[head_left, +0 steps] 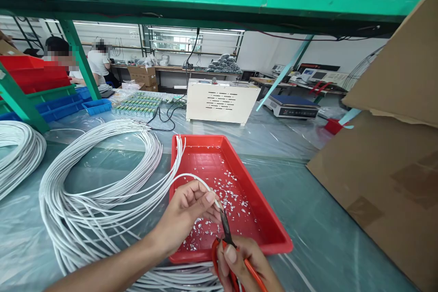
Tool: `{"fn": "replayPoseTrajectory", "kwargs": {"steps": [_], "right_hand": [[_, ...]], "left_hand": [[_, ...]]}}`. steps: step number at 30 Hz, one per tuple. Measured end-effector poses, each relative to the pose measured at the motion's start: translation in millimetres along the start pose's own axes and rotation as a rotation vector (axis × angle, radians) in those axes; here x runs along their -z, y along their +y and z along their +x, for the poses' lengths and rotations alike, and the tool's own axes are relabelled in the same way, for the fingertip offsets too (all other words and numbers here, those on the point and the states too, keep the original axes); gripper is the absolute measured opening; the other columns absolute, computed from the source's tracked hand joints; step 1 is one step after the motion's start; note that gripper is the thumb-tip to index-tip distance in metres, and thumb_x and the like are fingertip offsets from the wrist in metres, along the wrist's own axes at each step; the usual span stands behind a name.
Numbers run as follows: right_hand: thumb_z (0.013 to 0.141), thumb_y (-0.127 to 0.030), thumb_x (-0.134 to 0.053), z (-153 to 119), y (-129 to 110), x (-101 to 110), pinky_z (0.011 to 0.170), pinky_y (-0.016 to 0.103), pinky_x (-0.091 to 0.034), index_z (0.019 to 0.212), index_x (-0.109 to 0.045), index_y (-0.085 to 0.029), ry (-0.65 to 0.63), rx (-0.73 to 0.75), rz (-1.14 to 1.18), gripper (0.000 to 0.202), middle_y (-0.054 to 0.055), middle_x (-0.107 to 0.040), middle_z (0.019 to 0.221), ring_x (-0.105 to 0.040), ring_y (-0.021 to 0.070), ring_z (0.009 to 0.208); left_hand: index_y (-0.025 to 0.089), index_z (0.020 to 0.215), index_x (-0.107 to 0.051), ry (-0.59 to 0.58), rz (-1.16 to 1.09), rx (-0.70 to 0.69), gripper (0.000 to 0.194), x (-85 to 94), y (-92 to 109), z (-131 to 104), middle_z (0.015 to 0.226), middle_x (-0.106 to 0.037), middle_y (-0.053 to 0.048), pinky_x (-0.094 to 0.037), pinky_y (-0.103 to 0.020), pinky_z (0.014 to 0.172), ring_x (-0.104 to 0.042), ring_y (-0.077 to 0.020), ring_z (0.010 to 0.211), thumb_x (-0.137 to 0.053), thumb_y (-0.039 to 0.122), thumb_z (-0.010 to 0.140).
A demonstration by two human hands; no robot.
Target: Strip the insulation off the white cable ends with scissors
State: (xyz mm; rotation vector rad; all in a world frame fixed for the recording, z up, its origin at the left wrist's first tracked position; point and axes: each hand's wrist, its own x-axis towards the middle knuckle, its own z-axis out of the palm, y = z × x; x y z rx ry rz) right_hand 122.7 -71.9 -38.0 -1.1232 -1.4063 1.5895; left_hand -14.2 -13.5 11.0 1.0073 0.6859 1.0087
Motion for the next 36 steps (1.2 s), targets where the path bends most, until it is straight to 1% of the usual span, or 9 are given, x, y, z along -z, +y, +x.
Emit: {"fn": "replayPoseTrajectory", "kwargs": {"steps": [2,5,9,11,14,17,20,27,36], "right_hand": [[0.077,-0.067,-0.037,1,1,2,0.036,0.019,-0.027,0.058,-0.042,-0.018,0.044,0.074,-0.047,0.053,-0.003,-0.042,0.041,-0.036,0.0066,0.033],[0.080,-0.060,-0.040,1,-3,10,0.035,0.020,-0.030,0.057,-0.045,-0.018,0.213,0.200,-0.106,0.048,-0.001,-0.047,0.044,-0.044,0.0104,0.035],[0.077,-0.042,-0.057,0,-14,20,0.042,0.022,-0.034,0.052,-0.049,-0.019,0.501,0.342,-0.236,0.035,-0.002,-0.046,0.045,-0.042,0.0110,0.041],[0.072,-0.034,-0.065,0,-18,22,0.043,0.022,-0.035,0.059,-0.058,-0.018,0.565,0.376,-0.296,0.021,-0.002,-0.049,0.048,-0.042,0.0112,0.043],[0.072,-0.023,-0.064,1,-20,23,0.047,0.023,-0.040,0.072,-0.067,-0.017,0.494,0.407,-0.373,0.007,-0.001,-0.057,0.054,-0.048,0.0123,0.046],[0.075,-0.019,-0.060,1,-19,24,0.053,0.024,-0.045,0.074,-0.069,-0.015,0.368,0.406,-0.412,0.010,0.003,-0.062,0.060,-0.054,0.0151,0.053],[0.075,-0.018,-0.059,0,-20,23,0.054,0.025,-0.045,0.074,-0.070,-0.014,0.316,0.393,-0.454,0.012,0.004,-0.061,0.059,-0.054,0.0162,0.054],[0.079,-0.018,-0.051,0,-20,23,0.054,0.025,-0.043,0.067,-0.067,-0.015,0.289,0.413,-0.550,0.020,0.004,-0.059,0.057,-0.053,0.0150,0.053],[0.067,-0.009,-0.048,3,-7,25,0.047,0.020,-0.037,0.059,-0.054,-0.016,0.356,0.427,-0.581,0.012,-0.002,-0.050,0.052,-0.046,0.0105,0.047]], "left_hand": [[0.013,0.071,-0.051,0.000,-0.018,0.039,0.021,-0.5,-2,-1,0.062,-0.061,0.000,-0.049,-0.021,0.058,-0.060,-0.0099,0.056,-0.062,0.029,0.077],[0.013,0.070,-0.050,0.005,0.015,0.096,0.024,-0.6,-5,-2,0.059,-0.062,0.000,-0.048,-0.022,0.056,-0.062,-0.0115,0.054,-0.062,0.033,0.077],[0.013,0.069,-0.051,-0.033,0.155,0.021,0.025,-0.1,-9,-3,0.060,-0.062,0.000,-0.048,-0.023,0.058,-0.062,-0.0124,0.056,-0.062,0.035,0.076],[0.014,0.069,-0.051,-0.059,0.205,-0.008,0.025,0.0,-9,-4,0.059,-0.061,0.000,-0.047,-0.022,0.058,-0.061,-0.0120,0.057,-0.061,0.034,0.077],[0.014,0.070,-0.050,-0.109,0.243,0.008,0.024,-0.2,-9,-6,0.059,-0.060,0.000,-0.045,-0.022,0.058,-0.060,-0.0118,0.057,-0.059,0.035,0.078],[0.013,0.070,-0.050,-0.150,0.270,0.017,0.025,-0.4,-7,-8,0.060,-0.058,-0.001,-0.045,-0.024,0.060,-0.059,-0.0133,0.059,-0.055,0.036,0.080],[0.013,0.070,-0.050,-0.149,0.328,0.020,0.025,-0.3,-6,-8,0.060,-0.057,-0.001,-0.043,-0.024,0.059,-0.057,-0.0136,0.060,-0.055,0.035,0.080],[0.013,0.069,-0.050,-0.140,0.362,0.066,0.025,-0.2,-10,-6,0.060,-0.054,0.000,-0.042,-0.022,0.055,-0.053,-0.0119,0.057,-0.059,0.036,0.077],[0.011,0.066,-0.053,-0.153,0.297,0.105,0.029,-1.1,-10,-5,0.057,-0.053,0.001,-0.042,-0.019,0.051,-0.051,-0.0086,0.051,-0.062,0.037,0.074]]}}
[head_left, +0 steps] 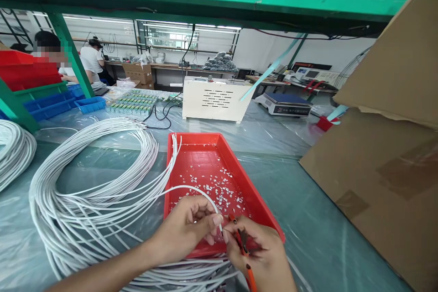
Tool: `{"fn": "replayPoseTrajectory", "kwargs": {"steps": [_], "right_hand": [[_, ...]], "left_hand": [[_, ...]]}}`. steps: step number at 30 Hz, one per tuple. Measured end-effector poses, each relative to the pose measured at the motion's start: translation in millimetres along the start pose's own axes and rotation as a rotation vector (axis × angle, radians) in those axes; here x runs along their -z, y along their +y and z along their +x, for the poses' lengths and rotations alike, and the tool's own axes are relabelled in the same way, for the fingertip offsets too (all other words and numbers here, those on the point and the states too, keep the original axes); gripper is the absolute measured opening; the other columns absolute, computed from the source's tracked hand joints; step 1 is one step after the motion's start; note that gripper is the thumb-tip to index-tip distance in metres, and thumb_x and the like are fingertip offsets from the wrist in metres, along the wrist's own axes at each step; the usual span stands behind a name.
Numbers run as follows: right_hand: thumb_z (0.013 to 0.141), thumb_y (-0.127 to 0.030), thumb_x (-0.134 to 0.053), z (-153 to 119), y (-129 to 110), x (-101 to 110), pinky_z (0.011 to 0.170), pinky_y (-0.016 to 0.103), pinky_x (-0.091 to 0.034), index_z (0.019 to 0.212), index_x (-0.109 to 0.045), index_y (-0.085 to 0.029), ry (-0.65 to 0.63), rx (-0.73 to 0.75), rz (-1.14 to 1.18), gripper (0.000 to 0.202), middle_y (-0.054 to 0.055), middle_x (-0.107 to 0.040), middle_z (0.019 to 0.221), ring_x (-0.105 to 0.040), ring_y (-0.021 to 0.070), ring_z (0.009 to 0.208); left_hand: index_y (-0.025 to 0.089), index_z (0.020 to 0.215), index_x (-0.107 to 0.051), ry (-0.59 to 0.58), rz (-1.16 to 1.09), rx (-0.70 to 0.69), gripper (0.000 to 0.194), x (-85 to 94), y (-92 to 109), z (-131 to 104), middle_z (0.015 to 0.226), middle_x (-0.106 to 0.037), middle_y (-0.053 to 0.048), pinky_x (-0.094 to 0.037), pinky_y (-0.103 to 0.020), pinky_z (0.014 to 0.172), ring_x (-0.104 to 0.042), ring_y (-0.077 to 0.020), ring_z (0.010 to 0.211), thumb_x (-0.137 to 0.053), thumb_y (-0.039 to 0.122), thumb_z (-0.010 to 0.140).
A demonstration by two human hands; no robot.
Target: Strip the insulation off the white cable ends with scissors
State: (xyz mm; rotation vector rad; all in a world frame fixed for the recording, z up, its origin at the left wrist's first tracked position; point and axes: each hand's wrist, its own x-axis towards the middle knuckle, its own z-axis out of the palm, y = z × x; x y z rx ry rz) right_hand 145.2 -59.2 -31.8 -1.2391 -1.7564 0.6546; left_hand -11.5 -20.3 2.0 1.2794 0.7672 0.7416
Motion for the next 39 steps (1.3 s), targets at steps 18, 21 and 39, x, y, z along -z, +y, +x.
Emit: {"fn": "replayPoseTrajectory", "kwargs": {"steps": [18,21,39], "right_hand": [[0.078,-0.033,-0.050,13,20,14,0.046,0.023,-0.039,0.054,-0.050,-0.019,0.284,-0.092,-0.448,0.028,0.000,-0.051,0.050,-0.049,0.0151,0.046],[0.081,-0.034,-0.050,11,16,14,0.046,0.022,-0.041,0.060,-0.055,-0.018,0.288,-0.067,-0.310,0.028,0.000,-0.055,0.053,-0.051,0.0137,0.046],[0.078,-0.006,-0.055,3,9,22,0.083,0.033,-0.049,0.096,-0.064,-0.018,0.442,0.654,-0.456,0.023,0.002,-0.072,0.074,-0.066,0.0144,0.064]], "left_hand": [[0.009,0.075,-0.062,-0.041,-0.208,-0.010,0.022,4.0,2,2,0.061,-0.056,0.000,-0.041,-0.019,0.052,-0.054,-0.0077,0.050,-0.063,0.031,0.076],[0.009,0.069,-0.060,0.030,-0.198,-0.006,0.023,2.5,1,3,0.061,-0.056,0.000,-0.040,-0.019,0.052,-0.053,-0.0071,0.050,-0.064,0.030,0.075],[0.010,0.069,-0.060,0.096,-0.544,0.113,0.021,-24.4,-10,7,0.062,-0.056,0.001,-0.039,-0.018,0.047,-0.050,-0.0049,0.045,-0.068,0.030,0.071]]}}
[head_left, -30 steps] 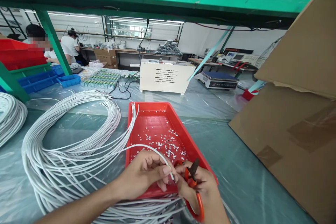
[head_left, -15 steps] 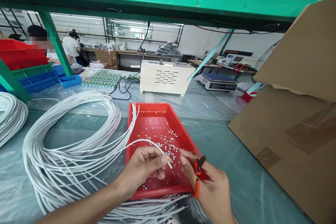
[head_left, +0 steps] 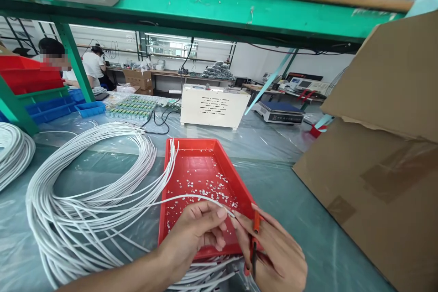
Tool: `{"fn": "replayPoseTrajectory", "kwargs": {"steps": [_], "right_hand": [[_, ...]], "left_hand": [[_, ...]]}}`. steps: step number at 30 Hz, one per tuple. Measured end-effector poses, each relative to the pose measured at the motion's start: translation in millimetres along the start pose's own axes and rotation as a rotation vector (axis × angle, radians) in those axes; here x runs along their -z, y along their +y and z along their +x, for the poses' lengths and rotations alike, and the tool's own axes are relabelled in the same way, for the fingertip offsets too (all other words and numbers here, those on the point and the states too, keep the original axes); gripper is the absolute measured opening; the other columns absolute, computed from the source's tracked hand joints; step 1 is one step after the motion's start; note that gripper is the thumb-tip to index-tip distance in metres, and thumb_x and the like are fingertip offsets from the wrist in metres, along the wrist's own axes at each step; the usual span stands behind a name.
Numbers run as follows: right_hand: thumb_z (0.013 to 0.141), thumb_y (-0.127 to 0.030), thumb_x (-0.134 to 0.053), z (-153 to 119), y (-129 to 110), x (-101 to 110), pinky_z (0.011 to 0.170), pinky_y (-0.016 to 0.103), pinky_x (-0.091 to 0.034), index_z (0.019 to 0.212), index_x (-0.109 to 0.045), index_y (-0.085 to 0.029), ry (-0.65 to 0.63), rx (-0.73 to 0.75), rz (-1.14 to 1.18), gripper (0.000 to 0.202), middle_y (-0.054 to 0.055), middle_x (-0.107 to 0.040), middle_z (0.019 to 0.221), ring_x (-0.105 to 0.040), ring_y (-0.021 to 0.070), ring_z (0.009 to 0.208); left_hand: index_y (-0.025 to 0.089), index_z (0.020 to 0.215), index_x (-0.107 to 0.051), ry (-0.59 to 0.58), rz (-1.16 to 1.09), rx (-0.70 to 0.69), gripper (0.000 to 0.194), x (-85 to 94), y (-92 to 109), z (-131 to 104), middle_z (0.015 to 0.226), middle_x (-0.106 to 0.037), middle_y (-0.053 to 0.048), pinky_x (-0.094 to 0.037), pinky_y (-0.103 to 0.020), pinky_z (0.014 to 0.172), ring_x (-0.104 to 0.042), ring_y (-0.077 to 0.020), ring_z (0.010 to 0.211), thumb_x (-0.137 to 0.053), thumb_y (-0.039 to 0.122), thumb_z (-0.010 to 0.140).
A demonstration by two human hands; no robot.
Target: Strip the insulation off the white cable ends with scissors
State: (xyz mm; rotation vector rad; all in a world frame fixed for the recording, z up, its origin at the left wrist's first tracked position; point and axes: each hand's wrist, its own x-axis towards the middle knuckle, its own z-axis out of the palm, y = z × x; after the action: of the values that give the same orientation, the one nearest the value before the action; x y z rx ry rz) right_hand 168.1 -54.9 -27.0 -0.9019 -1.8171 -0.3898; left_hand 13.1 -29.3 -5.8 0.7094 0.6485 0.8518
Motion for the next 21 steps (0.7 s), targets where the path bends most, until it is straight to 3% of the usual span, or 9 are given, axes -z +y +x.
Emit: {"fn": "replayPoseTrajectory", "kwargs": {"steps": [4,6,10,14,19,21], "right_hand": [[0.079,-0.007,-0.052,2,5,11,0.100,0.033,-0.036,0.099,-0.066,-0.017,-0.121,0.191,-0.158,0.026,0.002,-0.073,0.076,-0.067,0.0136,0.064],[0.078,-0.009,-0.055,2,5,13,0.100,0.032,-0.035,0.103,-0.065,-0.019,-0.175,0.229,-0.199,0.028,0.002,-0.073,0.078,-0.067,0.0146,0.066],[0.076,-0.009,-0.059,3,1,7,0.083,0.036,-0.049,0.108,-0.060,-0.025,-0.081,0.016,0.005,0.036,0.000,-0.072,0.076,-0.066,0.0161,0.063],[0.074,-0.008,-0.061,6,-7,-3,0.070,0.031,-0.052,0.092,-0.064,-0.023,-0.064,-0.239,0.233,0.023,0.002,-0.071,0.075,-0.065,0.0172,0.068],[0.073,-0.006,-0.061,5,-14,-7,0.059,0.024,-0.048,0.084,-0.065,-0.018,-0.120,-0.303,0.353,0.016,0.002,-0.067,0.068,-0.062,0.0142,0.060],[0.075,-0.012,-0.060,4,-17,-7,0.052,0.021,-0.045,0.076,-0.064,-0.017,-0.193,-0.376,0.407,0.006,0.001,-0.064,0.062,-0.058,0.0126,0.054]], "left_hand": [[0.010,0.063,-0.060,0.104,-0.029,0.019,0.023,-11.1,1,0,0.057,-0.054,0.002,-0.036,-0.016,0.046,-0.045,-0.0032,0.043,-0.073,0.029,0.065],[0.010,0.059,-0.060,0.150,-0.028,-0.005,0.023,-14.7,2,-1,0.054,-0.054,0.003,-0.036,-0.015,0.049,-0.044,-0.0031,0.045,-0.074,0.027,0.063],[0.011,0.060,-0.063,0.141,0.043,-0.060,0.020,-14.5,5,-5,0.054,-0.056,0.002,-0.035,-0.017,0.053,-0.046,-0.0059,0.051,-0.073,0.027,0.065],[0.011,0.068,-0.065,0.096,0.185,-0.116,0.021,-7.5,6,-9,0.058,-0.058,0.000,-0.034,-0.018,0.055,-0.046,-0.0075,0.055,-0.066,0.031,0.073],[0.012,0.073,-0.066,0.058,0.308,-0.185,0.022,3.3,10,-11,0.065,-0.059,-0.001,-0.037,-0.021,0.061,-0.050,-0.0110,0.063,-0.063,0.033,0.075],[0.012,0.073,-0.066,0.025,0.352,-0.203,0.021,8.0,14,-13,0.065,-0.058,-0.001,-0.038,-0.020,0.059,-0.050,-0.0107,0.062,-0.063,0.032,0.075]]}}
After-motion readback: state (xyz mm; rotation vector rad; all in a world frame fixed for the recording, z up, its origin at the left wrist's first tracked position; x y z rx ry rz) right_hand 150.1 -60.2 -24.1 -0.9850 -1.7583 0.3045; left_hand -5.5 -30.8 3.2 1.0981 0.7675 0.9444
